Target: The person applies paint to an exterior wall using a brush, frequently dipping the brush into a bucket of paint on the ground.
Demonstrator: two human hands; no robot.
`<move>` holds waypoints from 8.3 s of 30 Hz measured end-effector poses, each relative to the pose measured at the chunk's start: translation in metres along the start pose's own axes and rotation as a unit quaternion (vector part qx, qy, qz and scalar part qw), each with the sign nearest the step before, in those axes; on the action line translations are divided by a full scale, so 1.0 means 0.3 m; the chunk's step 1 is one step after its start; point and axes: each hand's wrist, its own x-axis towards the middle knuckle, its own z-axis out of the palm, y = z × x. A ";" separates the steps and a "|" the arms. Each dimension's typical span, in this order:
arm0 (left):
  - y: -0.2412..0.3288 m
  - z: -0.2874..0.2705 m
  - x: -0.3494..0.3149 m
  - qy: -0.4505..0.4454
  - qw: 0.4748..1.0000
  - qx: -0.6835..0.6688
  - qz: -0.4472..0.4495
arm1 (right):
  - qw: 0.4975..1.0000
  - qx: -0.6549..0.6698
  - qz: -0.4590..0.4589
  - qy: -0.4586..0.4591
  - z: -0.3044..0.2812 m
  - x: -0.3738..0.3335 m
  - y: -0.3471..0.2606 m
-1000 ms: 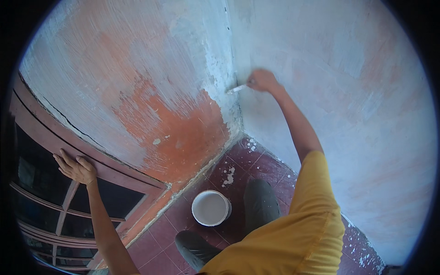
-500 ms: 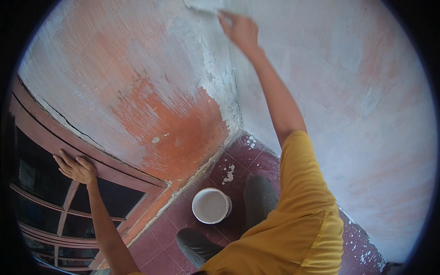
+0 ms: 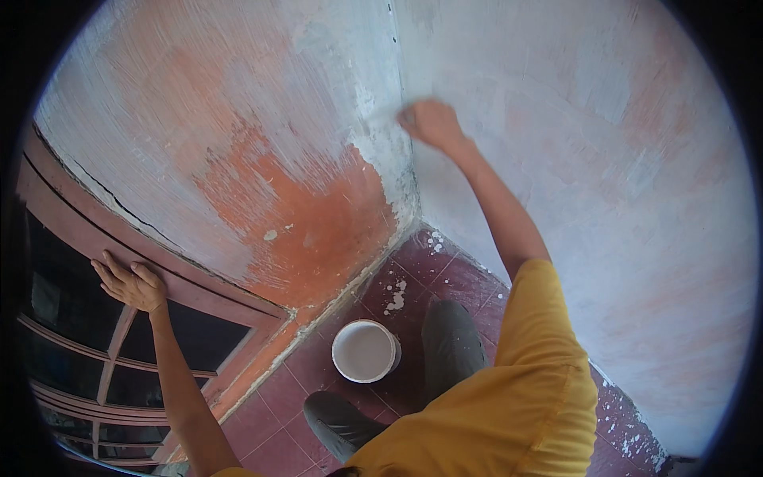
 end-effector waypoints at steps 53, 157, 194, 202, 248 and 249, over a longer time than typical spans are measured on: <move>-0.016 -0.015 0.004 -0.012 1.000 0.015 -0.003 | 0.949 0.101 0.027 0.299 -0.081 0.322 -0.021; 0.006 -0.034 0.011 -0.010 1.000 -0.007 -0.008 | 0.986 -0.065 -0.103 0.115 -0.457 0.386 0.002; -0.005 -0.012 0.004 -0.014 1.000 -0.012 -0.014 | 0.933 0.065 -0.062 0.348 -0.396 0.427 -0.149; -0.009 -0.025 0.019 -0.020 1.000 -0.009 -0.018 | 0.997 0.027 -0.056 -0.035 -0.334 0.176 -0.042; 0.000 -0.010 0.006 -0.017 1.000 -0.016 -0.019 | 0.956 -0.025 -0.157 0.245 -0.546 0.419 -0.199; -0.003 -0.018 0.011 -0.018 1.000 -0.014 -0.020 | 0.957 -0.023 -0.157 0.241 -0.550 0.430 -0.230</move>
